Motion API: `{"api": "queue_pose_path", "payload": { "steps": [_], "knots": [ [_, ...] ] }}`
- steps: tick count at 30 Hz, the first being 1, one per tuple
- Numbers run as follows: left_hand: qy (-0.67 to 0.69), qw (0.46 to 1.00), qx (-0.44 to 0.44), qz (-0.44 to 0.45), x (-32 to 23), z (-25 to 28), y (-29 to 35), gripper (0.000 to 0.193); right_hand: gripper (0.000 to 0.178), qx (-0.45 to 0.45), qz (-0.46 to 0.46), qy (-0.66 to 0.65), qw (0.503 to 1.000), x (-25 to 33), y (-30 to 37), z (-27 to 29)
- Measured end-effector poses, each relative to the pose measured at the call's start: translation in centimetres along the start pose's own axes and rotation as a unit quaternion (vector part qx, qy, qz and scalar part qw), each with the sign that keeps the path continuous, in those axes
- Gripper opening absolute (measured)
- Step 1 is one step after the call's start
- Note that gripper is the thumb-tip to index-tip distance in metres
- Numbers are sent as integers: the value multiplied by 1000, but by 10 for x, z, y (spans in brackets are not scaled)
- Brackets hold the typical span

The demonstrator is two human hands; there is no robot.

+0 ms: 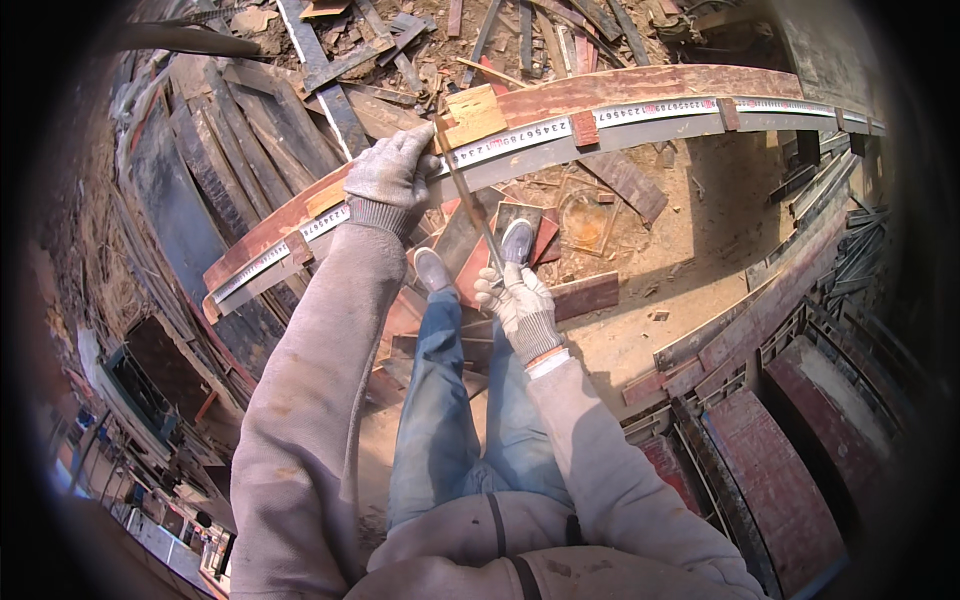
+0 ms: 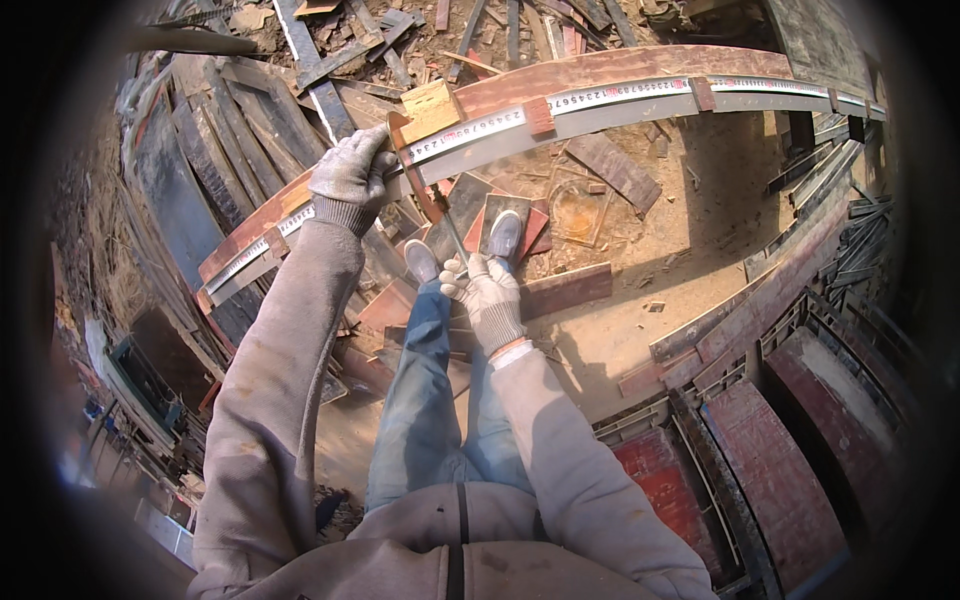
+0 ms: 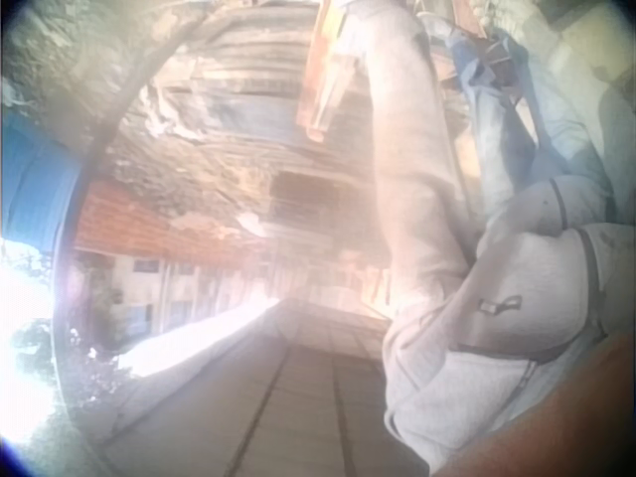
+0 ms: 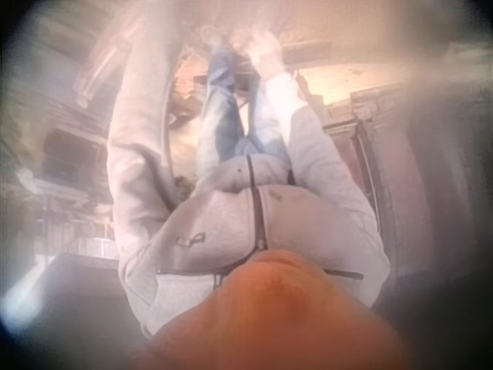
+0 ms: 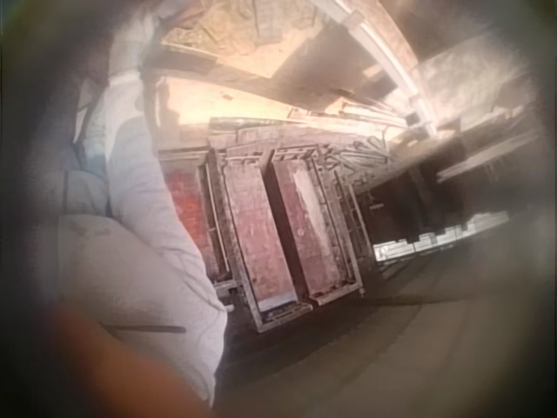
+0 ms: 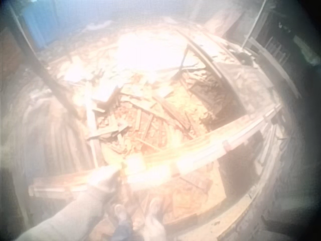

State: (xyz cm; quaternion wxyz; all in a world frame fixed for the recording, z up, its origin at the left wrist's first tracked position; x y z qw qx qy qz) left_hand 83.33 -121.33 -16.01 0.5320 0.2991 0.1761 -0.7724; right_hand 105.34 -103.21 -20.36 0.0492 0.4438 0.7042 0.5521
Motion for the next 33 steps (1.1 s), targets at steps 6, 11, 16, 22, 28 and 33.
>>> {"api": "queue_pose_path", "payload": {
  "steps": [6, 11, 16, 22, 28, 33],
  "knots": [
    [-6, 999, -27, -26, -4, -1, 4, 33, 30, -78, 110, 90, 987, -11, 6, -9],
    [-20, 999, -21, -16, -3, -3, 3, 32, 32, -129, 199, 199, 951, -18, 9, -15],
    [-10, 1000, -15, -13, 2, -1, 0, 34, 36, -123, 155, 127, 972, -12, 7, -19],
    [13, 999, -20, -30, 3, 2, -2, 37, 40, -95, 115, 106, 983, -3, 4, -13],
    [34, 999, 2, -17, 1, 5, -3, 41, 30, -20, -119, -39, 992, 7, -20, -1],
    [-34, 999, 16, -18, -1, 8, -2, 36, 34, -3, -177, -84, 981, 2, -23, 2]
  ]
}}
Point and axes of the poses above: each hand's wrist, its own y-axis away from the middle knuckle, its own z-axis out of the back of the hand, x = y × z, the point moved 1 cm from there along -y, towards the middle knuckle, and after that the axes turned 12 degrees about y, right-handed, at the moved point
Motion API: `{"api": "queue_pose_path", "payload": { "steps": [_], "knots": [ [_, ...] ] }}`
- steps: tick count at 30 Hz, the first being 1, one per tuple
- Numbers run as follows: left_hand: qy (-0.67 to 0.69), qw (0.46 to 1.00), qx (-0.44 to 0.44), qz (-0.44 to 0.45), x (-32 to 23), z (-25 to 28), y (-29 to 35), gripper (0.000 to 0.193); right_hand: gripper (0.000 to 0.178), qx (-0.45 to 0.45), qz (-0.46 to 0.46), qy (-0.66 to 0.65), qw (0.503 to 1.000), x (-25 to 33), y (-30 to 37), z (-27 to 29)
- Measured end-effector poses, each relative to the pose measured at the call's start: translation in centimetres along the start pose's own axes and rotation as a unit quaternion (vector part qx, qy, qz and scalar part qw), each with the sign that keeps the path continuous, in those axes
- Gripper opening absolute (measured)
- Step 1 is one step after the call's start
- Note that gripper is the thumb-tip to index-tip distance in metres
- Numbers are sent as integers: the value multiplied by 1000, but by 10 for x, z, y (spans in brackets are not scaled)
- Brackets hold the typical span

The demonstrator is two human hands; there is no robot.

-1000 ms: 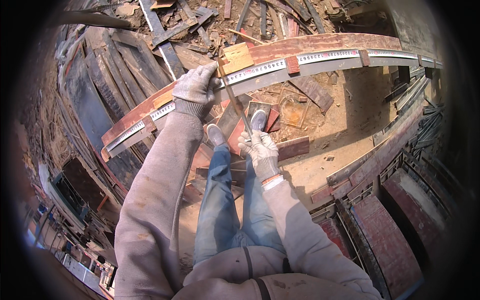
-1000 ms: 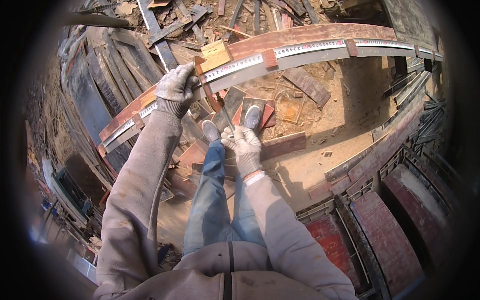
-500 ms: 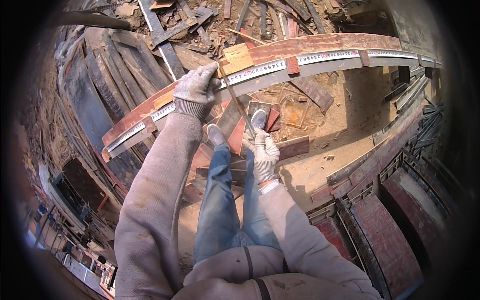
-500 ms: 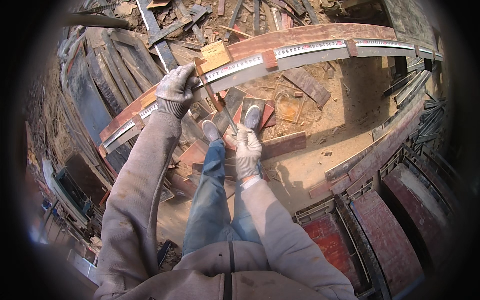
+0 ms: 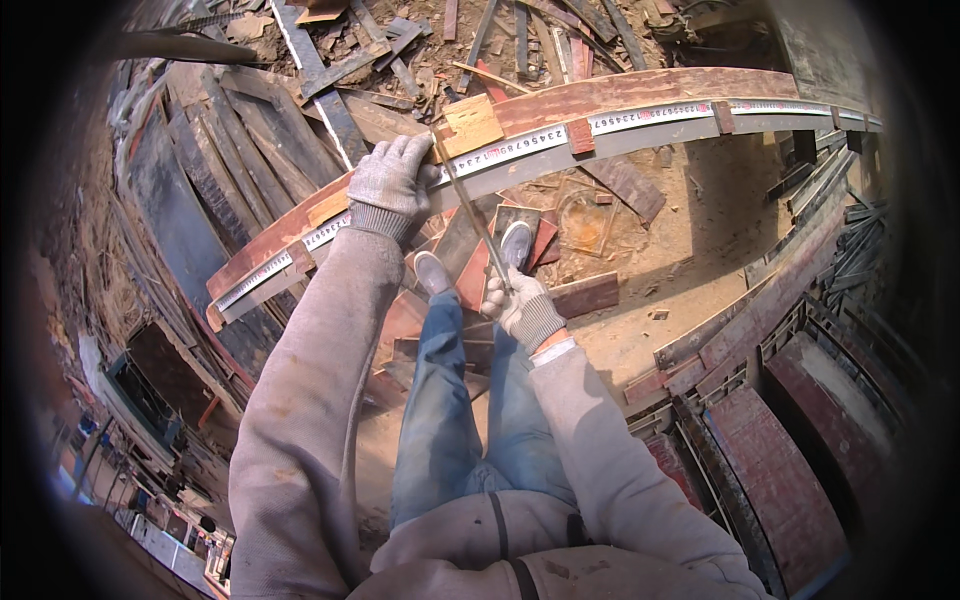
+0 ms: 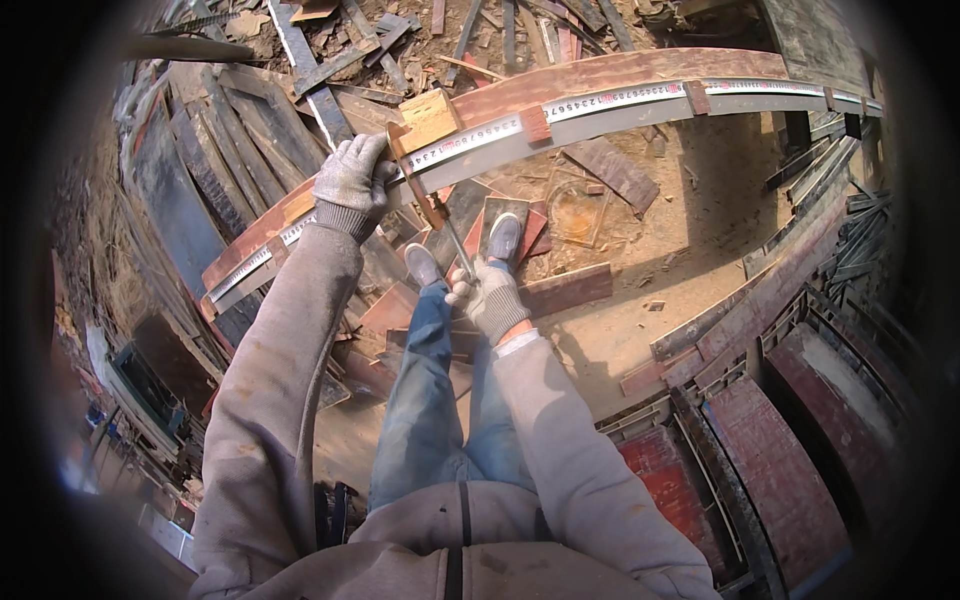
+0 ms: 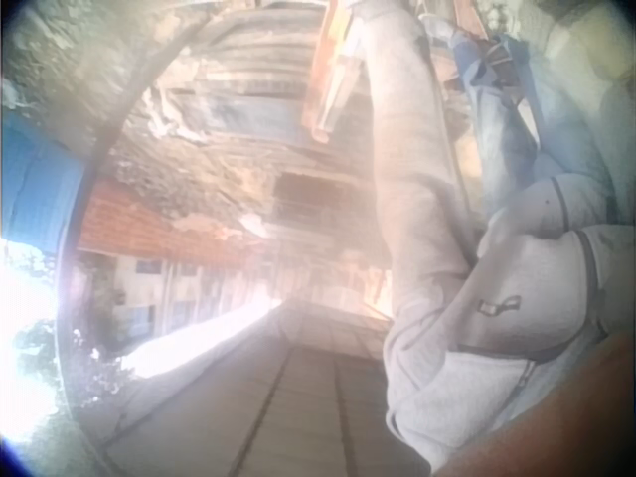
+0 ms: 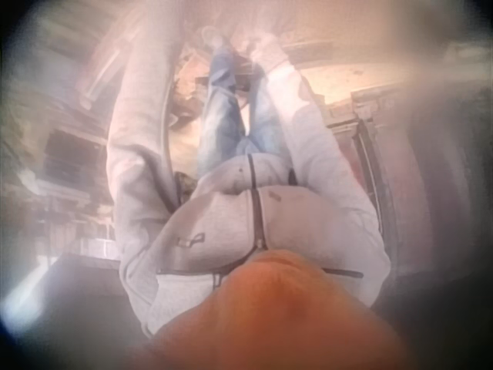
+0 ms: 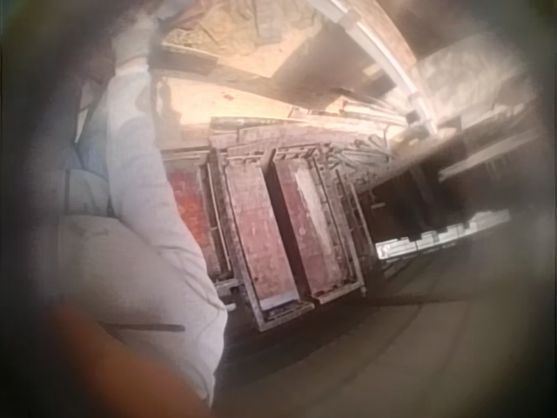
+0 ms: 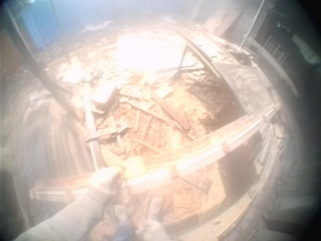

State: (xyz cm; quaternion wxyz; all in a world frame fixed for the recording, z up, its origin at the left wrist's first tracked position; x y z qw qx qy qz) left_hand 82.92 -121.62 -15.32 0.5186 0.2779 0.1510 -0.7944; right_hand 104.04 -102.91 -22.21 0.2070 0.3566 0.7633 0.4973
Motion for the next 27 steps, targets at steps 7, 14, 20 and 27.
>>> {"api": "queue_pose_path", "payload": {
  "steps": [7, 14, 20, 27],
  "knots": [
    [-52, 999, 13, -5, -7, -5, -5, 38, 45, -262, 522, 600, 547, -32, 10, -13],
    [-41, 998, -21, -36, -2, -4, -22, 39, 54, -171, 194, 35, 965, -21, -3, -60],
    [-66, 996, 59, 25, 1, -3, -19, 41, 54, -190, 44, -23, 981, -5, 16, -70],
    [-33, 999, -9, -31, -10, -11, -43, 47, 51, -56, -93, -114, 988, 37, 8, -54]
  ]
}}
Point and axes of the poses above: each hand's wrist, its own y-axis away from the middle knuckle, its own z-axis out of the back of the hand, x = y × z, the point moved 1 cm from there along -y, towards the middle knuckle, and after that the axes turned 12 degrees about y, right-handed, at the moved point
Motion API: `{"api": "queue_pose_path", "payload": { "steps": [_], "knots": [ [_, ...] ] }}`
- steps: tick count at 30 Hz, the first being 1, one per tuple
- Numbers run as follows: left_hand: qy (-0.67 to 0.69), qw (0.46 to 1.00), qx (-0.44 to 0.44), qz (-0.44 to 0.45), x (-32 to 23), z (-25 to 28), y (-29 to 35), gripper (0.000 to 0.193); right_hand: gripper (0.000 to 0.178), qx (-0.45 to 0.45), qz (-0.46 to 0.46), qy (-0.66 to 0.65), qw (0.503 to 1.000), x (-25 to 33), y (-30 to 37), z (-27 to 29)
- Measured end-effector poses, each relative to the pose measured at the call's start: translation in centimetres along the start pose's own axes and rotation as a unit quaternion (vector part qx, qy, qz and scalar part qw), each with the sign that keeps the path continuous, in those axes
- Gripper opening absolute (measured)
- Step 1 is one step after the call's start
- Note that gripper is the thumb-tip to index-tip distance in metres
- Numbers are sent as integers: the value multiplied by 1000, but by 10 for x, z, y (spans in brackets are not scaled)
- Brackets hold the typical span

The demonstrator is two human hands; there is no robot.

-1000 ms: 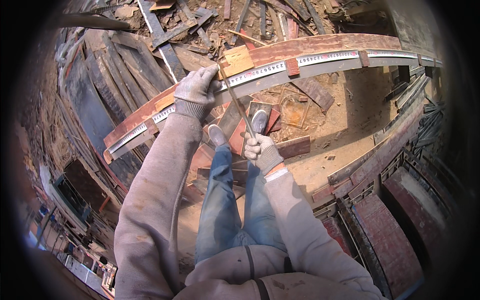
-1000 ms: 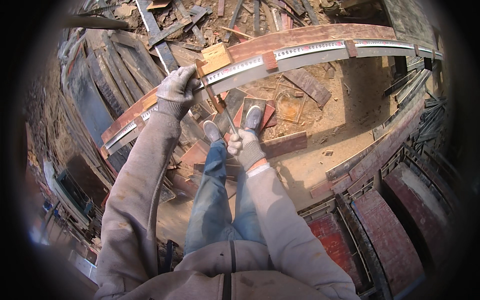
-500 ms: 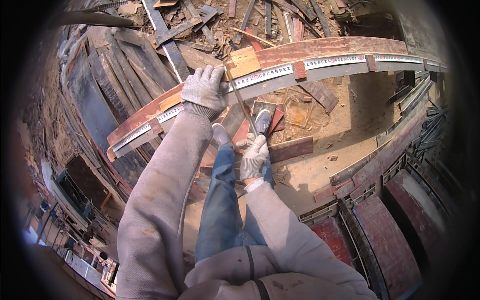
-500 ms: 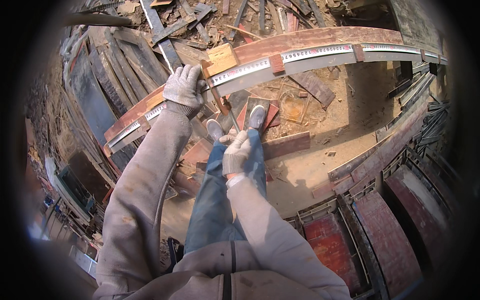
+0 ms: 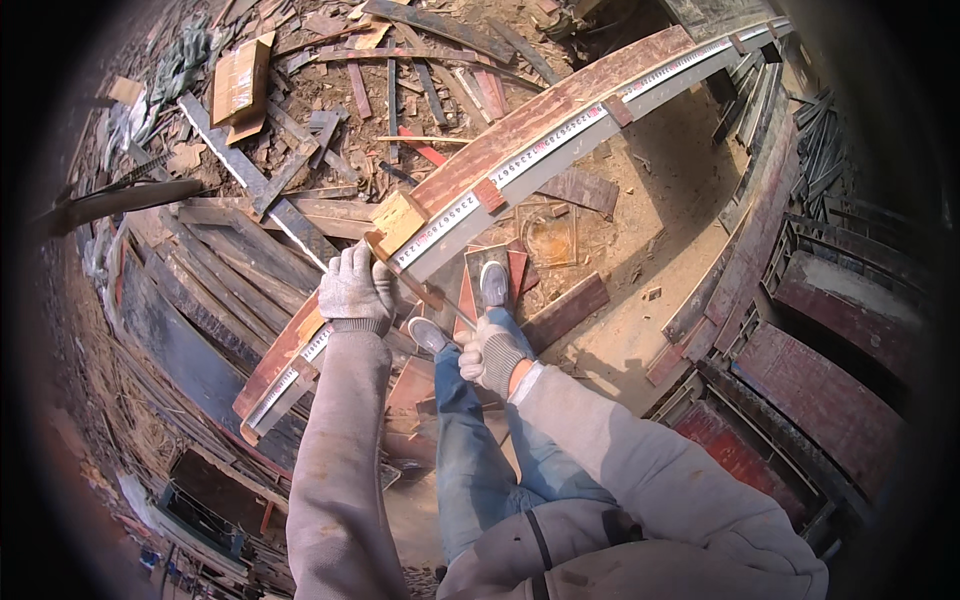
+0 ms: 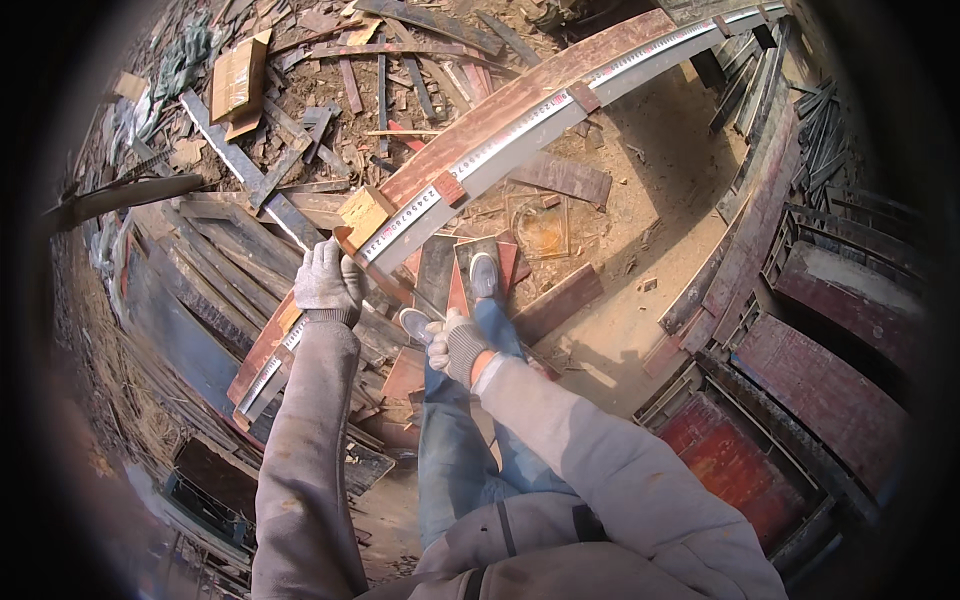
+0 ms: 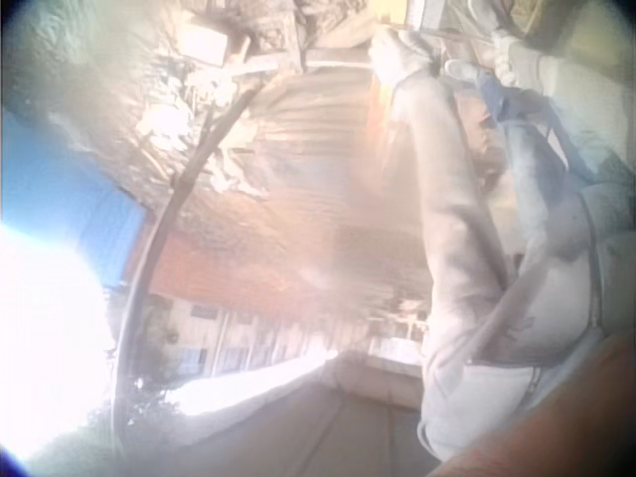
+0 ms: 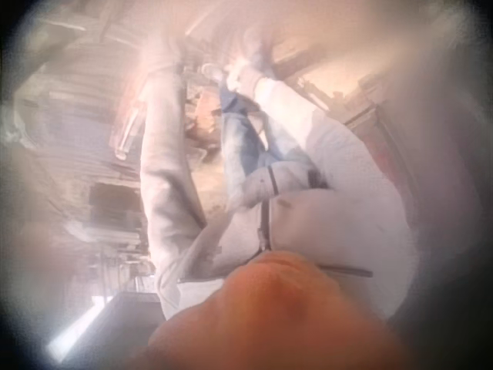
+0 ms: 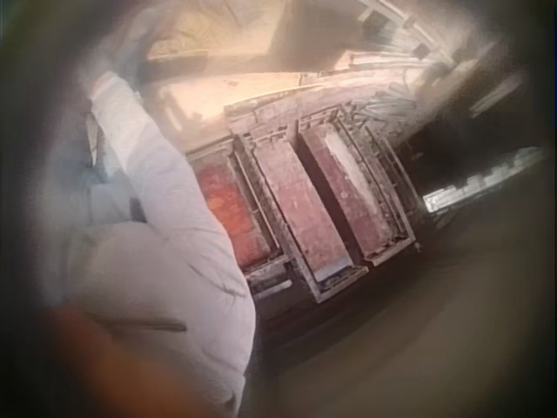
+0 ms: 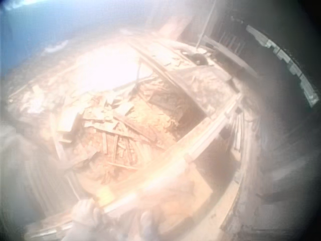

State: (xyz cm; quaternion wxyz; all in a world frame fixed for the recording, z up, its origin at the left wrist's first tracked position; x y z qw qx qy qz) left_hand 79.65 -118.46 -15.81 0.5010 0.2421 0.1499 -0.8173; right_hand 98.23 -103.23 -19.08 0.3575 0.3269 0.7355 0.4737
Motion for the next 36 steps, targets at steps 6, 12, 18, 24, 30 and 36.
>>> {"api": "queue_pose_path", "payload": {
  "steps": [6, 12, 18, 24, 30, 36],
  "knots": [
    [-40, 999, 3, -34, -13, -19, -24, 47, 49, -12, 123, 126, 984, 27, 31, 8],
    [-38, 999, 31, -4, -28, -36, -40, 51, 84, -248, 490, 707, 446, 45, 52, 31],
    [-20, 1000, 4, -23, -45, -48, -50, 55, 68, -214, 551, 762, 265, 99, 40, 50],
    [-54, 997, 28, 36, -45, -69, -54, 62, 77, -67, 381, 795, 467, 127, 37, 53],
    [154, 978, 25, 139, -44, -85, -47, 67, 73, -66, 392, 678, 618, 147, 35, 55],
    [425, 861, -19, 279, -54, -86, -44, 72, 54, 55, 389, 659, 641, 139, 9, 63]
  ]
}}
Point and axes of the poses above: each hand's wrist, its own y-axis away from the middle knuckle, its own z-axis out of the back of the hand, x = y × z, the point moved 1 cm from there along -y, towards the middle knuckle, and after that the axes turned 12 degrees about y, right-handed, at the moved point
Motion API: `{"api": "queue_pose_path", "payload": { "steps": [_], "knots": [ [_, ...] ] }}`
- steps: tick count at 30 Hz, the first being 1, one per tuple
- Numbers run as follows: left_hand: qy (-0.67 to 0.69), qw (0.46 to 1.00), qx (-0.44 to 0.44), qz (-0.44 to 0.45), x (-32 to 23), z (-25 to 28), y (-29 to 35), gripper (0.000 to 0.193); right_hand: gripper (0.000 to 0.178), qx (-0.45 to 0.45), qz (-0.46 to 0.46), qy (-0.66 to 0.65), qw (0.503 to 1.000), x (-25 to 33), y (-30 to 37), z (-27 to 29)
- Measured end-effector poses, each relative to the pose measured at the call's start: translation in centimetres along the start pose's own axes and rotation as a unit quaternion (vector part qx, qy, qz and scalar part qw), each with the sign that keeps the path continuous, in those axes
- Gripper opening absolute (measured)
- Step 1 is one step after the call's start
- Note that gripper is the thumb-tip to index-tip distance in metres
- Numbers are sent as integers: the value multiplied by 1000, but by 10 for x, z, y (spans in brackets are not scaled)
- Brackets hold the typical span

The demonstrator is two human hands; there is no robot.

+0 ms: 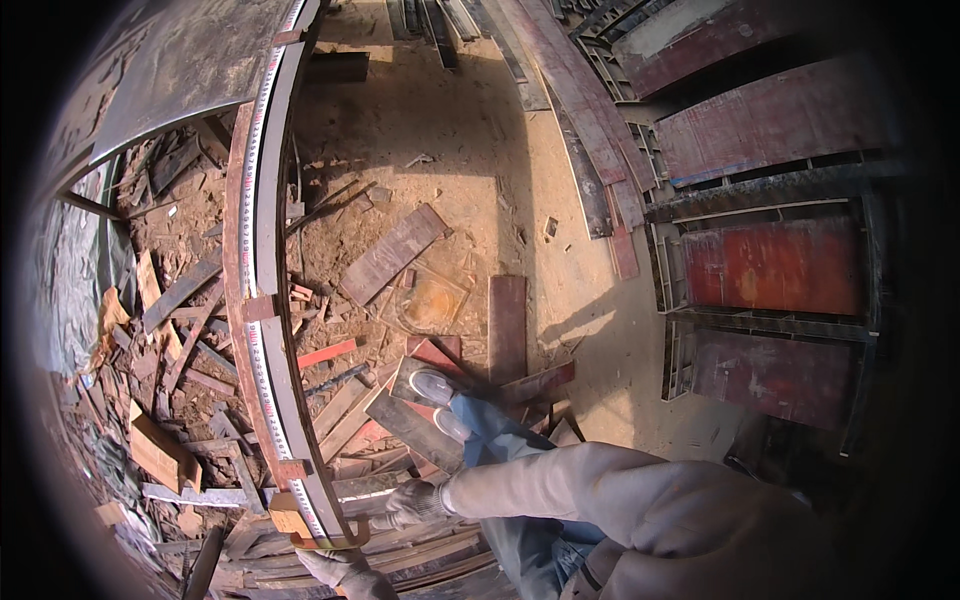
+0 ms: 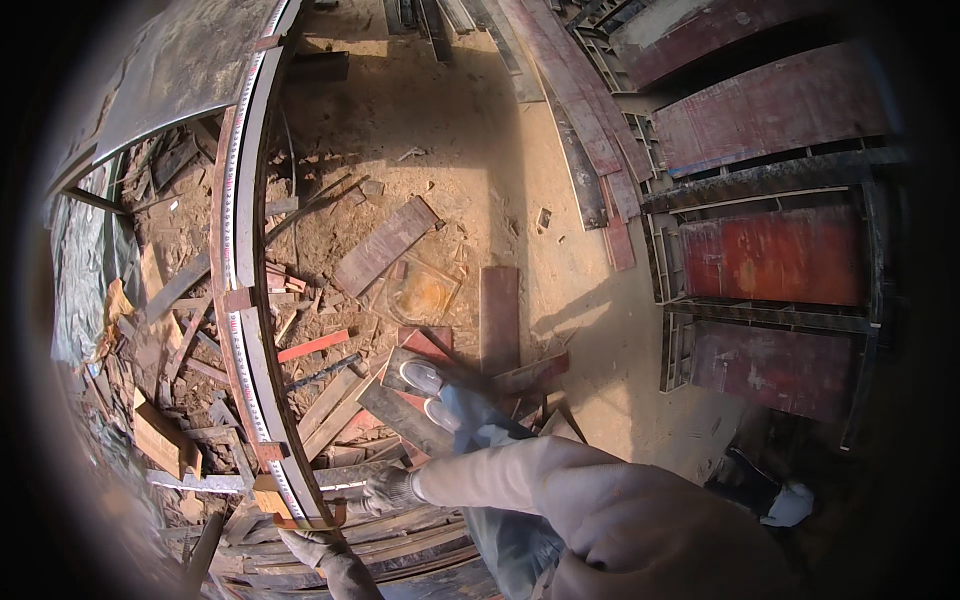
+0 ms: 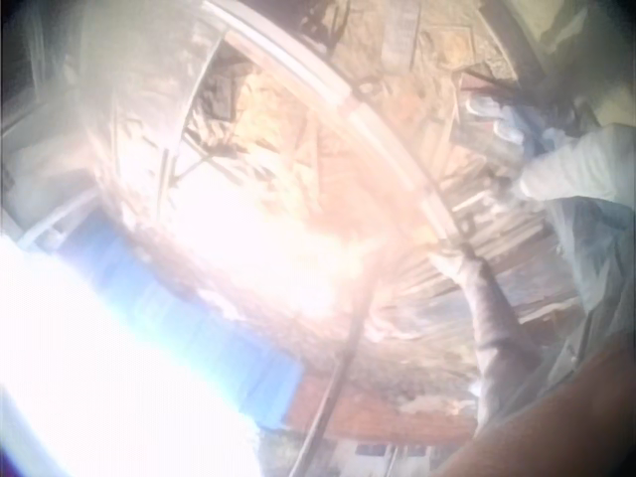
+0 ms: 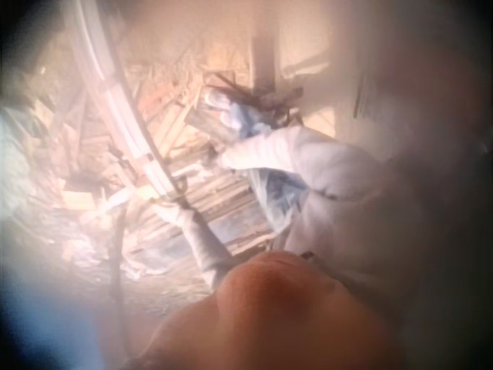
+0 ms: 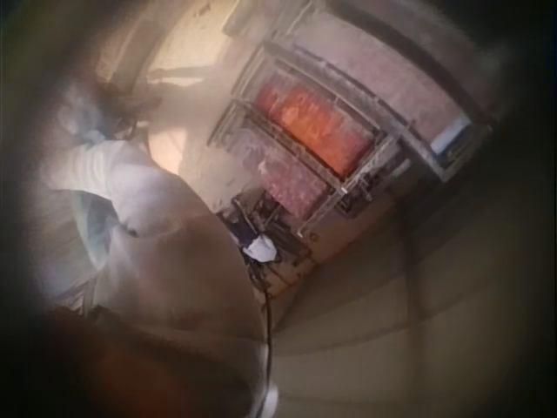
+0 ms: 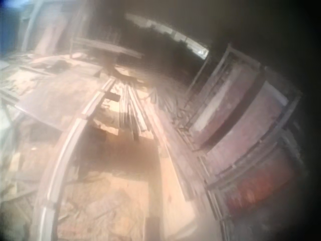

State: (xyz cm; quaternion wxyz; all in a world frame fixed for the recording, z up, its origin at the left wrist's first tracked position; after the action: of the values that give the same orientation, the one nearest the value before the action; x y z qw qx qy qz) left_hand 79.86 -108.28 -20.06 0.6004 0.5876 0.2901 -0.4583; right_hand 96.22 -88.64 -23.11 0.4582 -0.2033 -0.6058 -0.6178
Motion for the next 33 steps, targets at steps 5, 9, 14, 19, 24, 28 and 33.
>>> {"api": "queue_pose_path", "payload": {
  "steps": [5, 9, 14, 19, 24, 28, 33],
  "knots": [
    [-102, 993, 45, -41, -1, -6, -6, 66, 72, -68, 23, -152, 986, -5, 0, 1],
    [-189, 973, 60, -119, 9, 19, -9, 63, 62, 21, -34, -140, 989, 4, 12, -2],
    [-263, 943, 74, -189, 36, 54, -29, 59, 55, 32, -11, -53, 998, 6, 15, -8],
    [-151, 981, 45, -110, 5, 28, -9, 61, 55, -67, 27, 100, 992, 29, 36, -4],
    [256, 957, -11, 139, -93, -67, 89, 65, 56, -312, 81, 162, 933, 52, 173, 39],
    [143, 980, 26, 133, -128, -167, 170, 63, 27, -357, -10, -8, 934, -49, 341, 121],
    [-54, 979, 113, 162, -97, -337, 261, 60, 28, -436, -356, -48, 825, -259, 576, 187]
  ]
}}
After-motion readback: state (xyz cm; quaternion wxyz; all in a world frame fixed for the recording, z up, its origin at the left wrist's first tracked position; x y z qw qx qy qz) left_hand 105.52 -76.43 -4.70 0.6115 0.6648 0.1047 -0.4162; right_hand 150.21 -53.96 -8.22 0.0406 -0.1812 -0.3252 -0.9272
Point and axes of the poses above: each hand's wrist, its own y-axis away from the middle knuckle, its own z-axis out of the back of the hand, x = y × z, the point moved 1 cm from there along -y, towards the middle knuckle, and after that the axes turned 12 degrees about y, right-handed, at the moved point
